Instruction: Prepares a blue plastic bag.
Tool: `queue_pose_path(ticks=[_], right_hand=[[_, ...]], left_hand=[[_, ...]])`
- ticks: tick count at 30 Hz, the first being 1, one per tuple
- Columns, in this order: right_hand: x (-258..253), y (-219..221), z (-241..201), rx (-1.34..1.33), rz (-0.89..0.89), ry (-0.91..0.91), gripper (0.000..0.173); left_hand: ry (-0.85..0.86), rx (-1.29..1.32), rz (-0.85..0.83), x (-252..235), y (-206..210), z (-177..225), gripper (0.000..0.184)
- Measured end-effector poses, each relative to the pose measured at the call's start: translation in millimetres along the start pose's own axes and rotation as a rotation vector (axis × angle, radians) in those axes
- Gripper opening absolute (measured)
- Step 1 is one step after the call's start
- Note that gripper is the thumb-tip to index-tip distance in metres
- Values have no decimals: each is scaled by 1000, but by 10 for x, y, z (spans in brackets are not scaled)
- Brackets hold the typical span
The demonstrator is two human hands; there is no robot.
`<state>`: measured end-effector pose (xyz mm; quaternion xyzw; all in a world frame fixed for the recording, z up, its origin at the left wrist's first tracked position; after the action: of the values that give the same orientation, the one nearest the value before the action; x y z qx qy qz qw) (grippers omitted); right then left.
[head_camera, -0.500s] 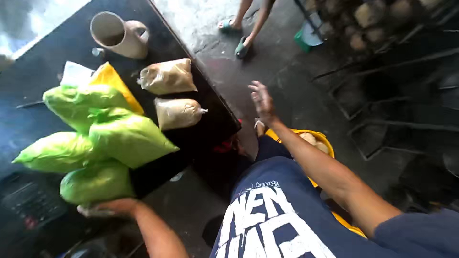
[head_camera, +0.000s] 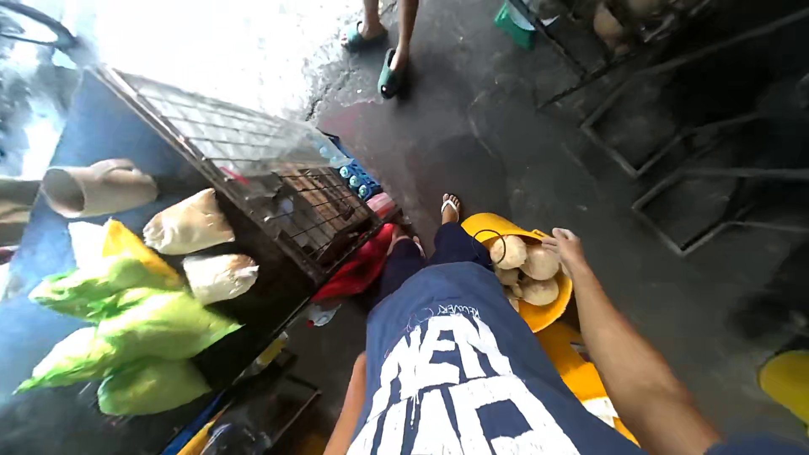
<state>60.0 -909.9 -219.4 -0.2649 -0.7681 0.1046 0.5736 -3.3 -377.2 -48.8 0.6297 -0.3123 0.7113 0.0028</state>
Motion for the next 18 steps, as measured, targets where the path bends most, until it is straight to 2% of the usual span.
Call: queue_pose_path(ticks=[1, 2, 4, 6, 9, 12, 13, 15, 18], right_hand=[[-31, -121, -48, -61, 24, -3, 52], [-58, -199, -70, -103, 35, 0, 52], [-76, -274, -107, -151, 25, 13, 51], [-120, -388, -185, -203, 33, 17, 48], [-242, -629, -202, -344, 102, 5, 46], [-282, -911, -231, -465, 197, -29, 56], [-155, -965, -200, -486, 246, -30, 62], [108, -1204, -167, -544, 434, 0, 71], [524, -1431, 112, -744, 672, 123, 73]], left_hand=[[-10, -110, 61, 44, 3, 608, 38], [50, -170, 90, -78, 3, 1032, 39], [425, -173, 164, -773, -12, 1438, 39], [618, -195, 79, -1197, 7, 2147, 44], [729, -320, -73, -908, 247, 3420, 45], [758, -375, -156, -986, 772, 4342, 54], [770, -436, -157, -1057, 936, 4608, 59], [830, -568, -153, -1079, 1439, 5271, 68], [958, -735, -263, -670, 2355, 6092, 66]])
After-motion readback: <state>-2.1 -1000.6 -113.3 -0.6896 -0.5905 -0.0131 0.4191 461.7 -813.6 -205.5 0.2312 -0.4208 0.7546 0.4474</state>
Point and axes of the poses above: each hand's wrist, its own x-axis away from the middle knuckle, its own y-axis out of the palm, z = x × y, the point moved 6 cm from there along -x, towards the middle knuckle, and after that the axes turned 6 degrees about z, right-handed, at the moved point
